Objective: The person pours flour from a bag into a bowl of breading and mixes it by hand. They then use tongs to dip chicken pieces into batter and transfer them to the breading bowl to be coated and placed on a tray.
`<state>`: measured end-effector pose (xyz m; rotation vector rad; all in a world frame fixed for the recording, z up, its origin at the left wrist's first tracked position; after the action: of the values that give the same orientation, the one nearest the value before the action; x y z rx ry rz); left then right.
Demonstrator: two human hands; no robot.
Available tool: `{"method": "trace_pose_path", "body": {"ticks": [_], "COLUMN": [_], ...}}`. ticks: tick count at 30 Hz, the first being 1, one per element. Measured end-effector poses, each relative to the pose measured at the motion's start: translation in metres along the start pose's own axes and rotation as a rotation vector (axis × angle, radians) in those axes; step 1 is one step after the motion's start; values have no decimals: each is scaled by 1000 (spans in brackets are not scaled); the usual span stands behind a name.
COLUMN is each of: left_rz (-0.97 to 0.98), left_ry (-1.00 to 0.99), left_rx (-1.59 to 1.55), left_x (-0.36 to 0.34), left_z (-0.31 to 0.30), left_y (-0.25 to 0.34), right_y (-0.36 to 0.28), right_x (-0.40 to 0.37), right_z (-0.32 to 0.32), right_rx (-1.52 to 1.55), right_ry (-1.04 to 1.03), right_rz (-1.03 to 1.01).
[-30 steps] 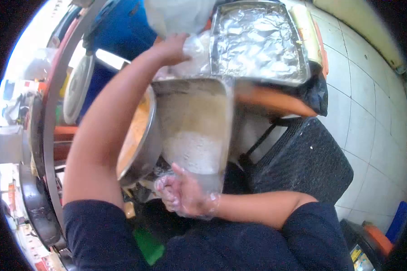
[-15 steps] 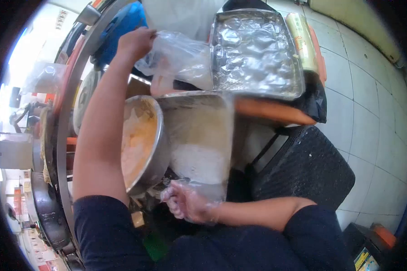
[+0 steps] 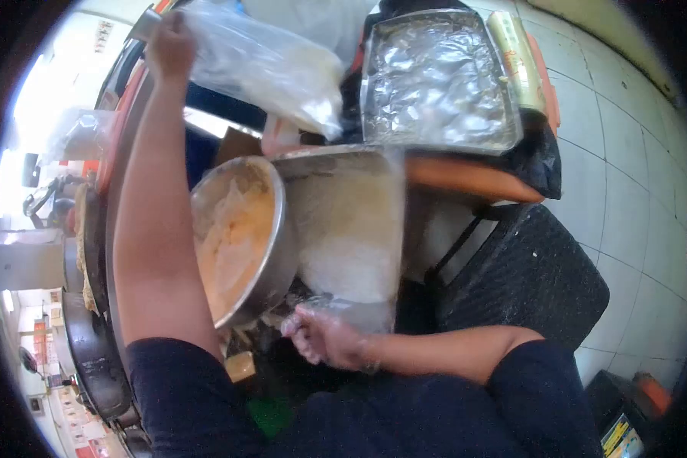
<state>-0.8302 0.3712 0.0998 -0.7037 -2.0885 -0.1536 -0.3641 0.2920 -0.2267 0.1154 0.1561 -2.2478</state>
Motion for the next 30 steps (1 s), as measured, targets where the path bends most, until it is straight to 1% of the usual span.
{"method": "trace_pose_path", "body": {"ticks": [1, 3, 4, 5, 6, 7, 8, 9, 10, 11, 12, 13, 14, 15, 17, 19, 20, 21, 22, 23, 24, 25, 26, 27, 28, 29, 30], "left_rz": [-39, -375, -20, 446, 186, -1, -187, -299, -495, -328, -474, -463, -458, -508, -674, -908, -1056, -1212, -1372, -1528, -1675, -1790, -1858, -1853, -1515, -1399, -1367], "left_ry": [108, 248, -98, -201, -228, -229, -218, -187, -158, -21, -90, -46, -26, -37, -115, -248, -346, -451, -566, -698, -834, -985, -1137, -1276, -1386, -1375, -1397], "left_rx": [14, -866, -285, 202, 282, 237, 193, 20, 219, 287, 321, 313, 257, 207, 96, -90, -220, -345, -468, -579, -671, -752, -823, -863, -834, -790, -689], "left_x": [6, 1, 6, -7, -17, -31, -48, -65, -75, -75, -92, -100, -113, -129, -172, -231, -267, -301, -338, -374, -411, -444, -474, -497, -539, -524, -537], "left_z": [-21, -33, -61, -91, -123, -161, -200, -235, -273, -315, -364, -401, -423, -446, -489, -517, -520, -518, -518, -519, -526, -539, -554, -574, -592, -602, -622], "left_y": [-15, -65, -57, -46, -46, -52, -58, -58, -58, -40, -84, -90, -79, -83, -86, -85, -78, -67, -52, -33, -10, 17, 44, 75, 93, 104, 113], "right_y": [6, 4, -1, 7, -3, -8, -7, 1, 22, 37, 41, 43, 55, 66, 69, 86, 110, 119, 144, 154, 145, 153, 161, 170, 177, 179, 180], "right_x": [2, 4, -3, -7, -11, -20, -27, -27, -28, -30, -30, -28, -26, -30, -36, -30, -21, -13, -15, -17, -30, -37, -57, -74, -96, -121, -148], "right_z": [-3, -8, 0, 4, 23, 44, 62, 56, 48, 43, 40, 39, 29, 15, -1, -14, -45, -63, -101, -113, -107, -105, -109, -108, -109, -100, -89], "right_rx": [10, -327, -567, -555, -934, -1297, -1564, -1558, -1645, -1729, -1679, -1659, -1738, -1821, -1855, -1889, -1824, -1847, -1966, -2085, -2275, -2309, -2340, -2200, -2040, -2068, -2098], "right_ry": [-6, 46, 42, 10, -126, -274, -423, -443, -525, -606, -586, -582, -596, -611, -602, -610, -595, -520, -462, -410, -402, -284, -197, -91, -3, -23, -44], "right_rz": [20, -46, -30, 12, -188, -415, -347, -333, -336, -342, -309, -303, -160, 0, 38, 41, 430, 162, 245, 336, 810, 849, 895, 765, 664, 454, 243]}}
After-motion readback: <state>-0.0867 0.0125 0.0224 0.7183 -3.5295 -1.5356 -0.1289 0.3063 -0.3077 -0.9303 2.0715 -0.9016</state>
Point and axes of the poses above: each hand's wrist, its own x-axis towards the middle knuckle, its own z-axis out of the palm, y = z × x, the point moved 9 cm from there along x, towards the middle knuckle, and after that the axes turned 1 degree about -y, right-handed, at the moved point
